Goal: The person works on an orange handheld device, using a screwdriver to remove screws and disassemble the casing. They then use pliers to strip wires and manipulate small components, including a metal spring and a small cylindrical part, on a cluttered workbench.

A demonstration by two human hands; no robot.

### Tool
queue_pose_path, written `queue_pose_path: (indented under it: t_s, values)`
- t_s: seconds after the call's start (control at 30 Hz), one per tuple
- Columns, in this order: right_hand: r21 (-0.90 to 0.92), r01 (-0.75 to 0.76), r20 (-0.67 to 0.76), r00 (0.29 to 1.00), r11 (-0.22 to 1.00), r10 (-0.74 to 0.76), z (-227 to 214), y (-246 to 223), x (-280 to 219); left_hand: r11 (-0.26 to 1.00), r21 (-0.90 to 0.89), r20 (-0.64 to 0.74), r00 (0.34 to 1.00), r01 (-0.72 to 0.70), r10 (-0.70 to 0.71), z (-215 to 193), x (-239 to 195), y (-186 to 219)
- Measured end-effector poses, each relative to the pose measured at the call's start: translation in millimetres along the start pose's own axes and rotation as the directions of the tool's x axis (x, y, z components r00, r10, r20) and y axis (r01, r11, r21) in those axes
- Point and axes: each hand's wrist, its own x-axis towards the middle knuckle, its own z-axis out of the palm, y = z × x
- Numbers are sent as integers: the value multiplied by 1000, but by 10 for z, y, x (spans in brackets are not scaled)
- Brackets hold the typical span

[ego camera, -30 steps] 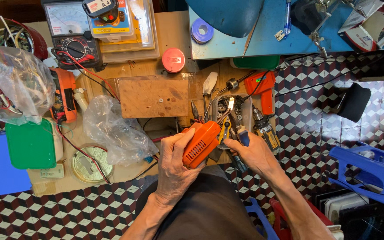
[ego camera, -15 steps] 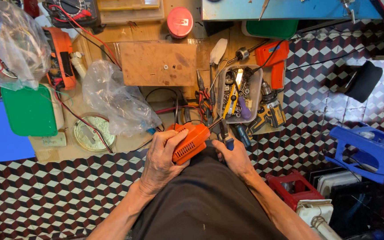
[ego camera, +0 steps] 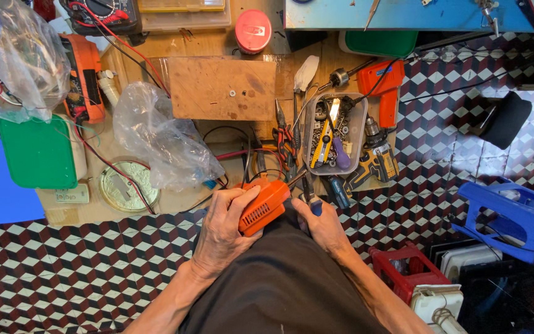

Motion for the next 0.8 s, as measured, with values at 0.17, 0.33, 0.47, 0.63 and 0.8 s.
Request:
queue_pose_path:
  t_s: [0.17,0.33,0.47,0.63,0.8]
  values:
    - [-10,-17,5,1000,1000,17,46,52,-12,999,-22,20,999,39,-39,15,-21,25]
    - [10,-34,19,999,999,33,-1,70,-19,995,-44,51,994,94,-92,63,-28,43]
    - [5,6,118,993,1000,-7,-37,-67,75,985,-42,39,985,167,-166,2,-18,37]
    - [-36,-107,192,975,994,112,-214,-186,395,949,-85,-69,949,302,-308,-127,-147,59]
    - [140,-121,65,992,983,113,-42,-495,1390,853,-129,-87,851,506,-518,-258,-169,14]
